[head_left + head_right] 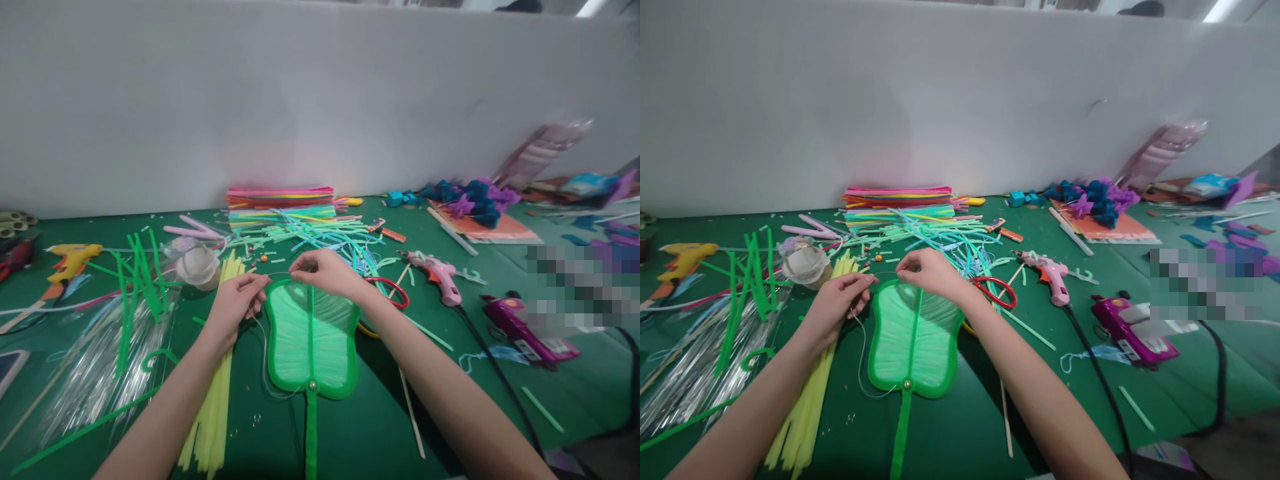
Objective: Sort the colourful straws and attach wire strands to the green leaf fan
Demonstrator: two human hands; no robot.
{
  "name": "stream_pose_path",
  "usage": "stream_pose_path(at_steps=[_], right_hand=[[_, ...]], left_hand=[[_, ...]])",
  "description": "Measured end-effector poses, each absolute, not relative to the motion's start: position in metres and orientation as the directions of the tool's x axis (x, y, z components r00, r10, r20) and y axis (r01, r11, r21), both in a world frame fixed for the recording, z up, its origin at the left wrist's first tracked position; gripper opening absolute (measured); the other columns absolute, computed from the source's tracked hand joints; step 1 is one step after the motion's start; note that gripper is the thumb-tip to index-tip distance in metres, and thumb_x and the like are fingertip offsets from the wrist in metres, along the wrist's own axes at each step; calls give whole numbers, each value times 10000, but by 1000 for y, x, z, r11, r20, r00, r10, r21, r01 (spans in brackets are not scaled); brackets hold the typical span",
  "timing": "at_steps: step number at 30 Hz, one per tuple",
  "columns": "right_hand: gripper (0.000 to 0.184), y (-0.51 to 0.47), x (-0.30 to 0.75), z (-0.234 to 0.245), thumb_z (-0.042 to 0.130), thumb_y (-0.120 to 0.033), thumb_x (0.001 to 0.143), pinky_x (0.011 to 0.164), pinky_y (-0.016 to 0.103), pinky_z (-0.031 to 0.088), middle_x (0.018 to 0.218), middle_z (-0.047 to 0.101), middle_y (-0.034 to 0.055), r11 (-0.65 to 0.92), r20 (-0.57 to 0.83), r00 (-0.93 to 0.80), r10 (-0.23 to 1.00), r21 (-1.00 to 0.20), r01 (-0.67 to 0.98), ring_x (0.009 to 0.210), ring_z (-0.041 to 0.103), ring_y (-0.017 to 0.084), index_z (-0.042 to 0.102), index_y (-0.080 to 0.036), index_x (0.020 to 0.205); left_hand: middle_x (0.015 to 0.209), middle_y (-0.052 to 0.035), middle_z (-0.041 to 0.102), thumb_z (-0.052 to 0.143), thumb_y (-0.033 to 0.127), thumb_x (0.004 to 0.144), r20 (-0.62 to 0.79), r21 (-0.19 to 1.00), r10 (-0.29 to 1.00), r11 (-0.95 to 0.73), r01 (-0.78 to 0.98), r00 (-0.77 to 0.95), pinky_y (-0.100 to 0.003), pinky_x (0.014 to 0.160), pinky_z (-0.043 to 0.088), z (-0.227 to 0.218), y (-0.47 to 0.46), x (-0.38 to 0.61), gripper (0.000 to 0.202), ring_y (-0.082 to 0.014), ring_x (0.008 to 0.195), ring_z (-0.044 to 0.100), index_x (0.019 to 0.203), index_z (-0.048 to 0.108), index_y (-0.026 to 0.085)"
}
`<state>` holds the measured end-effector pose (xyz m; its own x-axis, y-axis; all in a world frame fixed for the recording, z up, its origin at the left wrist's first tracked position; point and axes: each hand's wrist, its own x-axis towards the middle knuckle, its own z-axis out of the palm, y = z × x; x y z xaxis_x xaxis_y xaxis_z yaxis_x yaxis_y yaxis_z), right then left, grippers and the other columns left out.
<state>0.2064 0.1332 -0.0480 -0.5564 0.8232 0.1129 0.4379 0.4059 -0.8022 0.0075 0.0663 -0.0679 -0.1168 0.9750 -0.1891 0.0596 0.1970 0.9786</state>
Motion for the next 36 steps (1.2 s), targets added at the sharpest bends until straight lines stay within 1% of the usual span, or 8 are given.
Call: stream_pose_path(at_steps=[4, 7, 9, 13, 17, 24, 31, 36], right_hand=[[118, 122, 199, -31, 634, -225, 830, 712, 236, 481, 879, 741, 19, 471, 247, -509, 825, -799, 375, 799, 665, 133, 721, -179, 896], [119, 112, 196, -15, 625, -235, 852, 720, 236, 473, 892, 744, 10, 521, 336, -471, 815, -780, 345, 813, 665, 132, 721, -197, 910], [122, 106, 197, -5, 616, -244, 865, 723, 237, 472, 896, 746, 6, 540, 368, -462, 807, -777, 323, 820, 669, 135, 719, -203, 917], [197, 102, 203, 6, 533, -264, 923, 769, 243, 482, 915, 749, 11, 544, 367, -509, 779, -798, 258, 867, 679, 139, 717, -194, 922], [182, 107, 209, 2, 541, -218, 903, 752, 251, 487, 939, 751, 16, 528, 304, -540, 785, -784, 325, 873, 683, 145, 717, -203, 947], [117, 113, 207, -12, 646, -208, 831, 788, 263, 474, 906, 751, 20, 666, 353, -612, 708, -624, 410, 862, 678, 152, 723, -195, 917], [128, 117, 201, -28, 620, -231, 874, 809, 296, 435, 884, 728, 48, 801, 412, -687, 599, -325, 504, 887, 622, 189, 718, -186, 942], [137, 117, 198, -33, 626, -230, 870, 799, 296, 423, 896, 727, 59, 802, 397, -697, 598, -305, 514, 901, 619, 199, 718, -179, 957]], left_hand=[[518, 88, 430, 676, 438, 745, -186, 982, 980, 182, -57, -67, -150, 345, 166, -49, 64, 1, 343, -4, 346, 279, 910, 649, 137], [452, 107, 377, 681, 421, 763, -205, 964, 979, 205, -168, 21, -152, 345, 143, -27, 61, 0, 328, 0, 320, 229, 940, 651, 147], [398, 119, 317, 692, 412, 761, -211, 958, 977, 212, -194, 25, -152, 344, 128, -14, 59, 2, 314, -4, 312, 198, 925, 659, 146], [377, 118, 297, 717, 412, 738, -194, 972, 981, 189, -137, -25, -146, 354, 147, -8, 57, 3, 317, -9, 329, 208, 882, 673, 133], [389, 115, 325, 729, 447, 718, -208, 975, 978, 206, -80, -10, -143, 359, 159, -25, 60, 2, 358, -14, 334, 238, 888, 665, 139], [386, 121, 319, 742, 430, 706, -251, 957, 968, 250, -145, 10, -147, 350, 136, -41, 66, -4, 350, -6, 316, 218, 859, 656, 127], [383, 124, 322, 743, 413, 699, -278, 944, 960, 278, -179, 27, -151, 351, 113, -43, 66, -3, 350, -1, 300, 219, 862, 649, 117], [393, 122, 326, 719, 391, 720, -275, 941, 961, 277, -194, 36, -158, 355, 134, -48, 67, -5, 320, -7, 311, 222, 859, 642, 113]])
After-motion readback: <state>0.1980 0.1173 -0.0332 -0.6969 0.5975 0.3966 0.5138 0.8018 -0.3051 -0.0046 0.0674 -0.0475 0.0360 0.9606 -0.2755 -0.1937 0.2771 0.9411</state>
